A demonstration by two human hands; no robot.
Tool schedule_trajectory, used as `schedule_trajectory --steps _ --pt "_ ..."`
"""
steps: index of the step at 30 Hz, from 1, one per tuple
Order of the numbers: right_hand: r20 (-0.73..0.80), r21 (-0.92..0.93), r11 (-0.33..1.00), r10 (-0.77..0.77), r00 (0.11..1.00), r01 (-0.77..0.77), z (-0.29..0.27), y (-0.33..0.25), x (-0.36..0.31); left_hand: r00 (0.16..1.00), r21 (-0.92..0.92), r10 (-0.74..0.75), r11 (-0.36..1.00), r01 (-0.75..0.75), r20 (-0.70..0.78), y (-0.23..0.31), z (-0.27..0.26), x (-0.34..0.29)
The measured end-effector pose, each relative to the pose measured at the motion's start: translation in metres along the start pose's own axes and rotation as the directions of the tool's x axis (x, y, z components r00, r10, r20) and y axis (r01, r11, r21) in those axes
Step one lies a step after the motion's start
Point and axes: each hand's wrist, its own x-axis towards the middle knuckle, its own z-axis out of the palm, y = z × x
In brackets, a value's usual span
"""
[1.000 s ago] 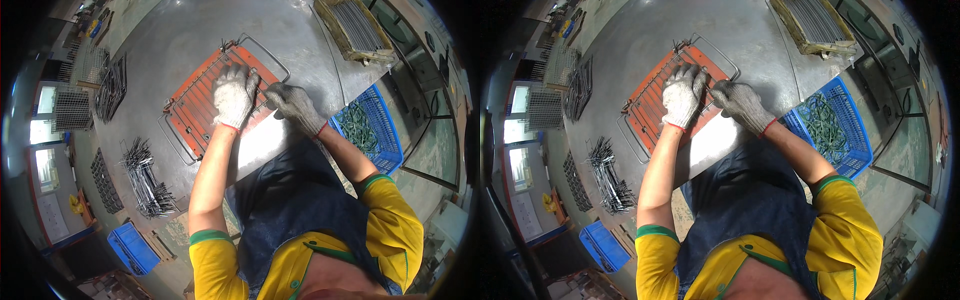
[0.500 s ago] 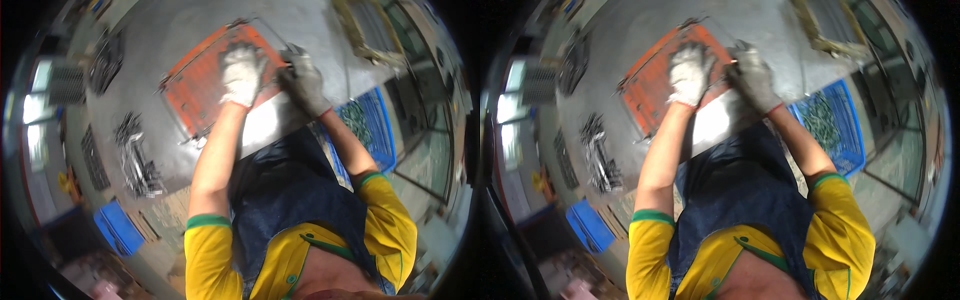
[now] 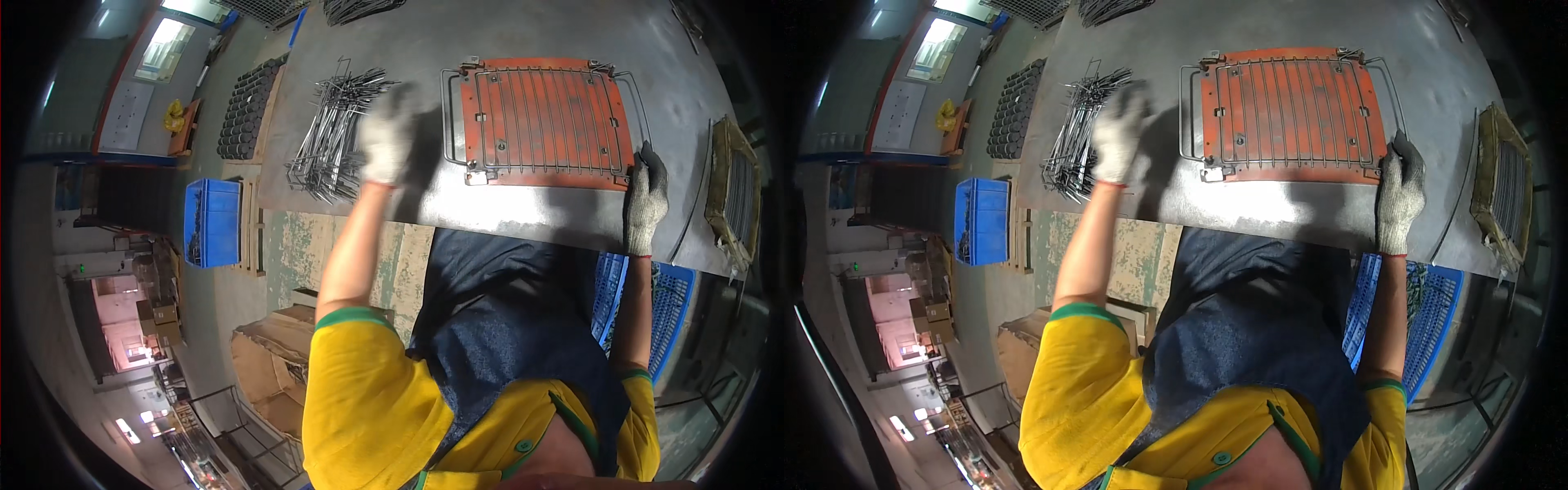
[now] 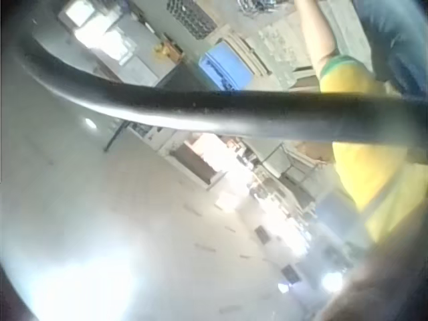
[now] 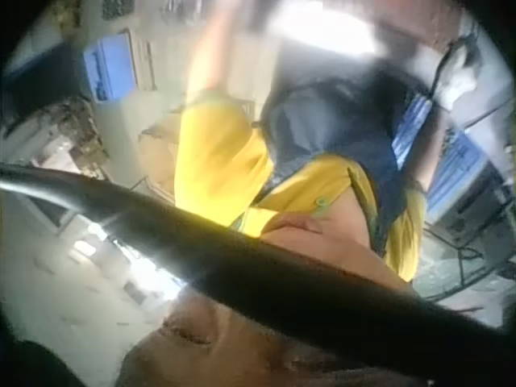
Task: The person assembles metal frames by inserting thin metal rods into slots on a red jig. They pick up rods from a pile, place them into the jig, and then remove the completed frame to place it on a stack. The process is repeated continuously throughout the video.
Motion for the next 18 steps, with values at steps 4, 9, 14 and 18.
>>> schedule_trajectory --steps 4,9,14,18 --pt "0.015 -0.017 0.998 -0.057 0.998 0.058 -0.001 0.009 0.003 0.993 0.665 -0.087 0.738 0.115 -0.074 -0.064 -0.096 0.008" --pt "0.022 -0.019 0.997 -0.079 0.997 0.079 -0.003 0.016 0.005 0.984 0.778 -0.147 0.628 0.015 0.1 -0.087 -0.108 0.006" --pt "0.013 -0.035 0.995 -0.097 0.995 0.097 -0.002 0.024 0.008 0.975 0.869 -0.085 0.474 -0.141 0.204 -0.121 -0.093 0.012" --pt "0.019 -0.098 0.987 -0.126 0.992 0.128 -0.004 0.022 0.005 0.978 0.79 -0.155 0.612 -0.018 0.142 -0.105 -0.099 0.016"
